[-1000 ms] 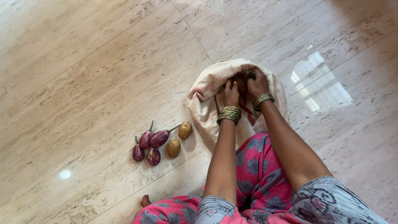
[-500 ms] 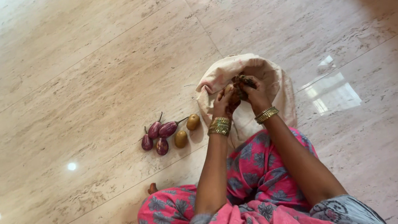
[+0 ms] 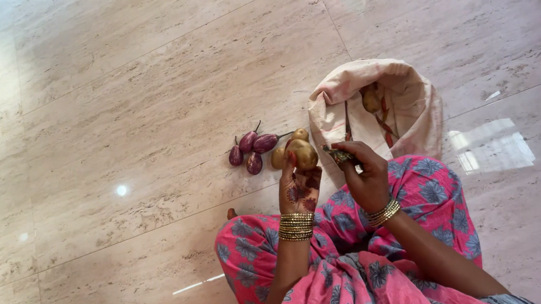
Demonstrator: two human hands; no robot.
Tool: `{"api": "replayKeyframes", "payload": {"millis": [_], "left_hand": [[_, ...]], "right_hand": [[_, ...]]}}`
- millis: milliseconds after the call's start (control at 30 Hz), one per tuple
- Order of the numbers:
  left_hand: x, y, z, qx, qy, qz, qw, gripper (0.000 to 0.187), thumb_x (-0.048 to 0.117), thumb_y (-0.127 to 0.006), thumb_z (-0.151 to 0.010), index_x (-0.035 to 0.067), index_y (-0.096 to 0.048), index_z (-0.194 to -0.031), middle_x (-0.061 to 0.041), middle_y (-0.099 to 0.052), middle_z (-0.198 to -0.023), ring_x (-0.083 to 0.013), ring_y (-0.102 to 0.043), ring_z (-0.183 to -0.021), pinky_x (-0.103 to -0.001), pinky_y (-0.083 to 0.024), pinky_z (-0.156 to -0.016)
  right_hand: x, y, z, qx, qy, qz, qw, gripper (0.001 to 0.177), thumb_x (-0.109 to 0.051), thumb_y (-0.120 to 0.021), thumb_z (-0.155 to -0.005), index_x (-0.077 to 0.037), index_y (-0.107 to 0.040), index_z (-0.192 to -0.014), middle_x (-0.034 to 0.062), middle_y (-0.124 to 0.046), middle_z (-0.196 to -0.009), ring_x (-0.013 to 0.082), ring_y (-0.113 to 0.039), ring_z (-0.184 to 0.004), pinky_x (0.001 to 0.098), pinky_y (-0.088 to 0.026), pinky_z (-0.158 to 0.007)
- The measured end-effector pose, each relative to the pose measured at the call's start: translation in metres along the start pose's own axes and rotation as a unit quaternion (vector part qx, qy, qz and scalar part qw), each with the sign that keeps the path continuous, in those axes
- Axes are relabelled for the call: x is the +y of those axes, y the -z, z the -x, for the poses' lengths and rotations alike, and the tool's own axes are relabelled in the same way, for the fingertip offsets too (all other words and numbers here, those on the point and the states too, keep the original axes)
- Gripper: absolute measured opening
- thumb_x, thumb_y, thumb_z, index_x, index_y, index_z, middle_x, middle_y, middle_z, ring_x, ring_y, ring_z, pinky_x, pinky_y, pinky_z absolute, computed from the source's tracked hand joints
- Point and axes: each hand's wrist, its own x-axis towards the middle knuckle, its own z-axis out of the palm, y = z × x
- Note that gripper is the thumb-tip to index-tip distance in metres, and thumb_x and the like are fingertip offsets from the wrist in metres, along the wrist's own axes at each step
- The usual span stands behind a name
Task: The person sits on the floor and peels small purple eggplants and potatoes using a small knife. They handle the vegetables one at a time, rotating them to remove the skin, and place the peeled items into a cloth bag.
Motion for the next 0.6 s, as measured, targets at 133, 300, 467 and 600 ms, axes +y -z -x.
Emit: {"api": "replayKeyframes", "payload": {"millis": [133, 300, 467, 600], "left_hand": [[-0.009, -0.018, 0.024, -0.014, -0.067, -0.104, 0.992, 0.044, 0.022, -0.077, -0.091, 0.014, -0.059, -0.130, -0.009, -0.068, -0.121, -0.0229, -0.069, -0.110, -0.038, -0.060, -0.094], [-0.017, -0.027, 0.048, 0.002, -0.047, -0.149, 0.988, 0.046, 0.021, -0.074, -0.089, 0.017, -0.062, -0.133, -0.004, -0.071, -0.118, -0.0178, -0.068, -0.110, -0.034, -0.059, -0.093], [-0.021, -0.004, 0.034, -0.021, -0.070, -0.098, 0.993, 0.038, 0.022, -0.072, -0.098, 0.010, -0.057, -0.132, -0.008, -0.069, -0.122, -0.0210, -0.069, -0.111, -0.035, -0.059, -0.094], [-0.021, 0.003, 0.035, -0.003, -0.056, -0.090, 0.994, 0.037, 0.025, -0.071, -0.096, 0.011, -0.057, -0.128, -0.008, -0.068, -0.121, -0.0212, -0.070, -0.110, -0.036, -0.061, -0.093]], "right_hand": [[-0.029, -0.001, 0.003, -0.004, 0.070, 0.060, 0.996, 0.037, 0.014, -0.059, -0.087, -0.002, -0.071, -0.118, 0.0133, -0.071, -0.115, 0.0230, -0.074, -0.103, 0.0292, -0.059, -0.086], [-0.034, 0.002, 0.004, -0.007, 0.124, 0.095, 0.988, 0.037, 0.013, -0.063, -0.086, -0.003, -0.073, -0.118, 0.0122, -0.069, -0.115, 0.0264, -0.070, -0.107, 0.0338, -0.058, -0.090], [-0.034, 0.000, 0.013, -0.026, 0.185, 0.160, 0.969, 0.037, 0.012, -0.067, -0.083, -0.006, -0.074, -0.115, 0.0107, -0.069, -0.112, 0.0282, -0.067, -0.103, 0.0377, -0.056, -0.088], [-0.035, -0.001, 0.016, -0.028, 0.194, 0.156, 0.968, 0.035, 0.010, -0.068, -0.082, -0.005, -0.074, -0.114, 0.0099, -0.069, -0.110, 0.0287, -0.067, -0.103, 0.0384, -0.056, -0.088]]}}
